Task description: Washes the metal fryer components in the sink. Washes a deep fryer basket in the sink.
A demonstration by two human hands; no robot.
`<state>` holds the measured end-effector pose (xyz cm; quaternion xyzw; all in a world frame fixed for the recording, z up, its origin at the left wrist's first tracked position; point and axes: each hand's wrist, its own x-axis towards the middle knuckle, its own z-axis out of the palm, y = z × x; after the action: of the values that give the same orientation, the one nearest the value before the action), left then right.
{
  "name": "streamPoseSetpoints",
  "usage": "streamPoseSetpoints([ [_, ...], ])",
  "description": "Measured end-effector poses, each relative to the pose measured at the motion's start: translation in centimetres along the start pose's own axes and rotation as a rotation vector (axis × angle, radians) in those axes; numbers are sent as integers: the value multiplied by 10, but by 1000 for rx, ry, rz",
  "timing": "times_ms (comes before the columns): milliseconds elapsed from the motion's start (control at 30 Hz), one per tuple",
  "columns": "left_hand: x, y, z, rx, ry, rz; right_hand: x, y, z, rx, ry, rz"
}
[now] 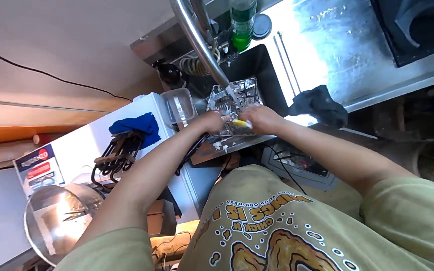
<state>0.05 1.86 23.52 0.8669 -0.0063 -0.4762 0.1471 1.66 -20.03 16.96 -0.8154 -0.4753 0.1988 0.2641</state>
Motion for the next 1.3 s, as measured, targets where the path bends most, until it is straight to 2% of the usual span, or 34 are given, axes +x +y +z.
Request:
streamPoseSetpoints([
  [300, 7, 15, -15, -96, -180, -172, 2, -7, 1, -3, -38, 11],
  [467, 1, 28, -24, -78, -200, -202, 5, -8, 5, -10, -12, 36],
  [600, 7, 17, -22, -122, -200, -213, 8, -14, 9, -19, 8, 57],
  [767, 6, 31, -27, 220, -211, -181, 17, -22, 9, -12, -51, 118],
  [933, 9, 33, -33, 200, -245, -215, 19, -23, 8, 10, -56, 123],
  [1100, 16, 41, -30, 358, -265, -204, 19, -28, 10, -10, -47, 139],
  [1233, 14, 49, -28, 502, -306, -145, 22, -27, 9, -6, -68, 138],
  [1300, 10, 44, -28, 476, -303, -103, 22, -26, 8, 10, -74, 132],
])
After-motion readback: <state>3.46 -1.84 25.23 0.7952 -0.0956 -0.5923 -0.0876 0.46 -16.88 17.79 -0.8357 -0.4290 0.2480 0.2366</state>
